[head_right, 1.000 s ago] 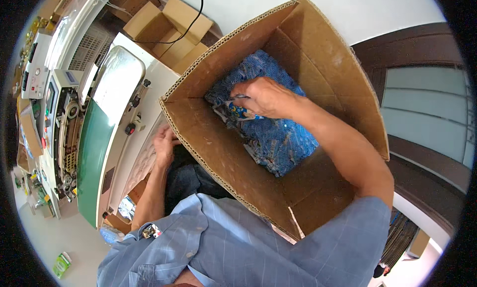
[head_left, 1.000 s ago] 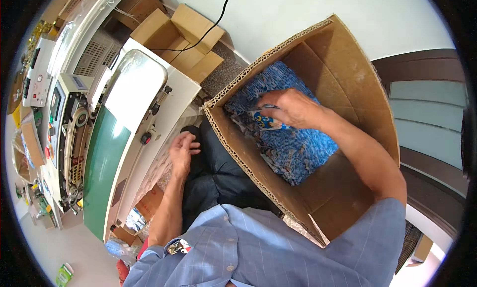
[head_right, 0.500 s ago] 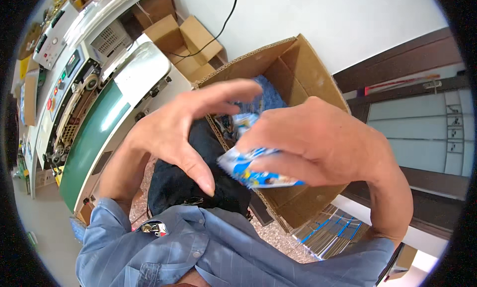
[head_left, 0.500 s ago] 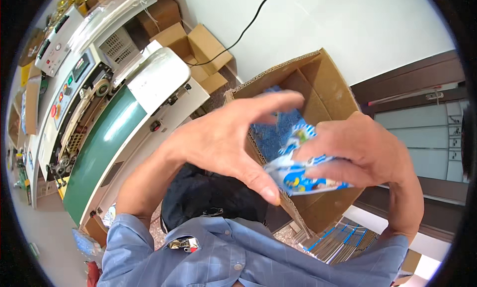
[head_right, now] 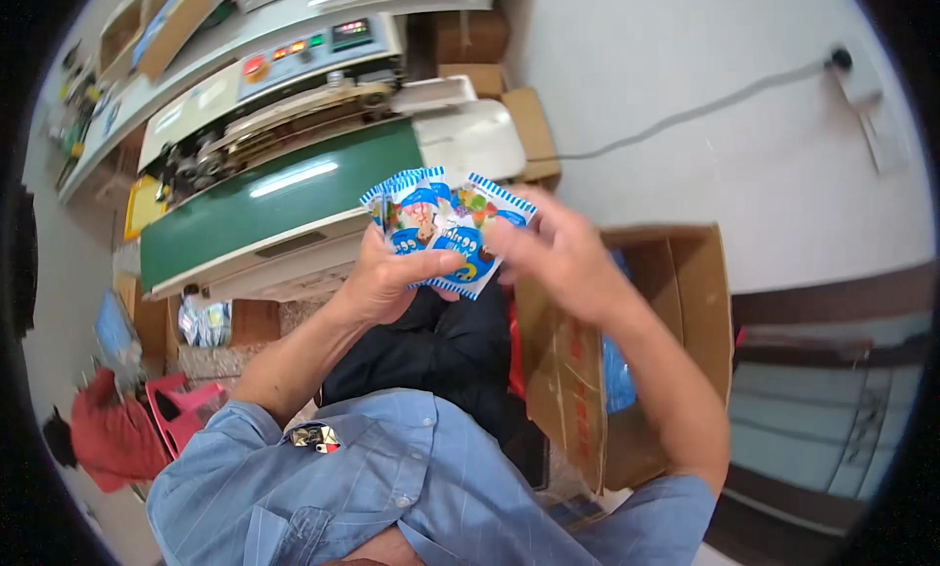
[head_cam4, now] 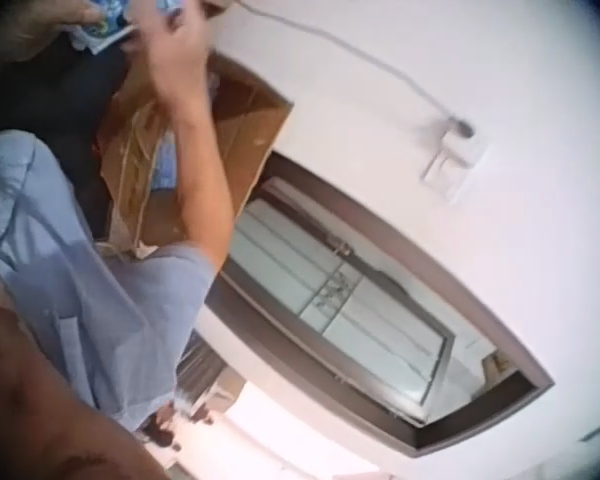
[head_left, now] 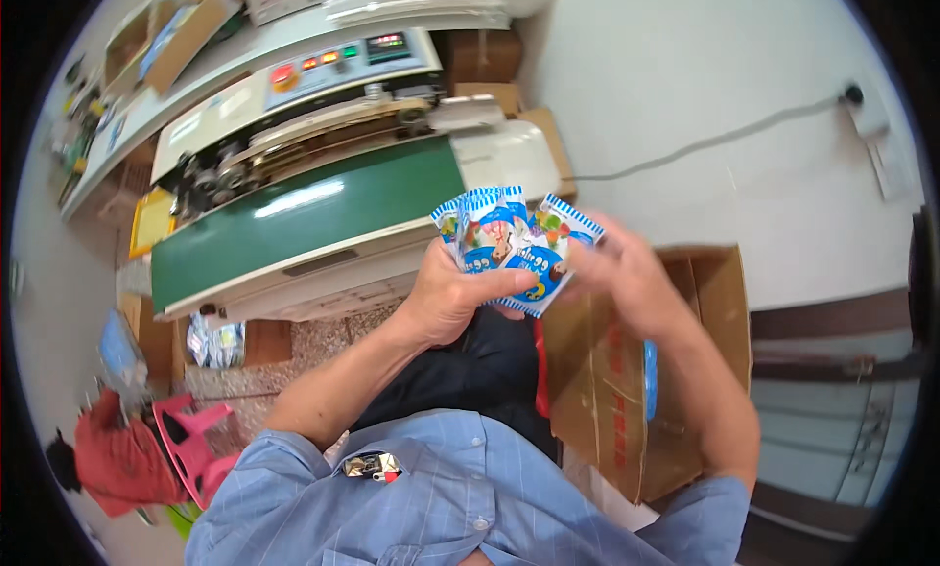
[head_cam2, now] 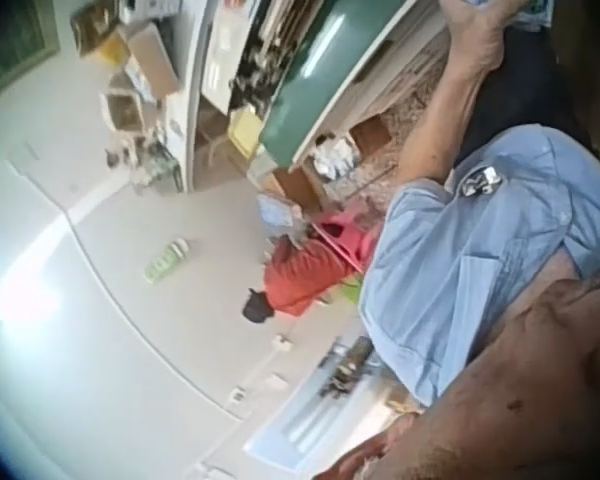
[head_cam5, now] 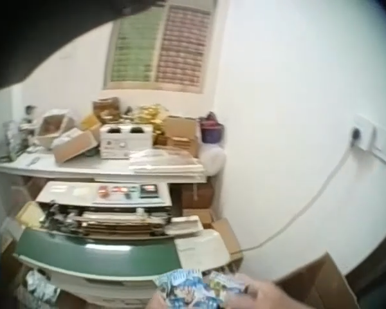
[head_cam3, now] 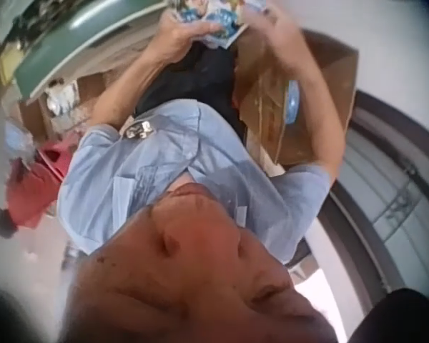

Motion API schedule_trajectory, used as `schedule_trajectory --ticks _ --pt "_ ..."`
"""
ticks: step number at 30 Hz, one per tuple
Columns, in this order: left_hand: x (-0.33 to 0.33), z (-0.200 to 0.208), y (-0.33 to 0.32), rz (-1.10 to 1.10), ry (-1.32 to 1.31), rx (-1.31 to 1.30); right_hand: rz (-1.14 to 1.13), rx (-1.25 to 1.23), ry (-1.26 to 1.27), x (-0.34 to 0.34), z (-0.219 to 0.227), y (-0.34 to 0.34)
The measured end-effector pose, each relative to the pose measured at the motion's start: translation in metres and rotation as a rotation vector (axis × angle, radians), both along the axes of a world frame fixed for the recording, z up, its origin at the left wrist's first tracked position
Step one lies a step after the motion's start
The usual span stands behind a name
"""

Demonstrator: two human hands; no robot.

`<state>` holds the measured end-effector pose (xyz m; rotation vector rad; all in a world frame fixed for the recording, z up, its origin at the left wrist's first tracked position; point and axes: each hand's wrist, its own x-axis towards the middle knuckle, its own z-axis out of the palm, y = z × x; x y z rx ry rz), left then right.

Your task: The recorder is packing small blue and white toy packets into a cardboard box and using a heat sealer machine to process them.

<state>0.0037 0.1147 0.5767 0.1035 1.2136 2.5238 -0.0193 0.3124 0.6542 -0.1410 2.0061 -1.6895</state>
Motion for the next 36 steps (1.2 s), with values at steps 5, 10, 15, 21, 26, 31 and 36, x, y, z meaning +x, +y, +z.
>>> schedule_trajectory --ticks 5,10,15,21,26,31,36 --pt "-0.005 -0.017 -0.047 0.262 0.065 -0.06 -0.065 -0.266 -0.04 -0.006 -0.058 -0.073" --pt "-0.007 -0.032 -0.097 0.243 -0.12 0.071 -0.177 -0.364 -0.159 -0.052 -0.065 -0.108" --pt "-0.005 -0.039 -0.131 0.243 -0.202 0.078 -0.183 -0.161 -0.217 -0.11 -0.101 -0.101" --pt "-0.01 -0.051 -0.151 0.223 -0.22 0.117 -0.178 -0.177 -0.26 -0.157 -0.135 -0.119" --pt "-0.014 -0.053 -0.155 0.249 -0.285 0.035 -0.167 -0.19 -0.334 -0.178 -0.15 -0.137" --pt "-0.02 -0.051 -0.155 0.239 -0.245 0.186 -0.073 -0.181 -0.395 -0.183 -0.156 -0.162" --pt "-0.027 -0.053 -0.155 0.282 -0.255 0.0 0.036 0.056 -0.138 -0.157 -0.135 -0.19"
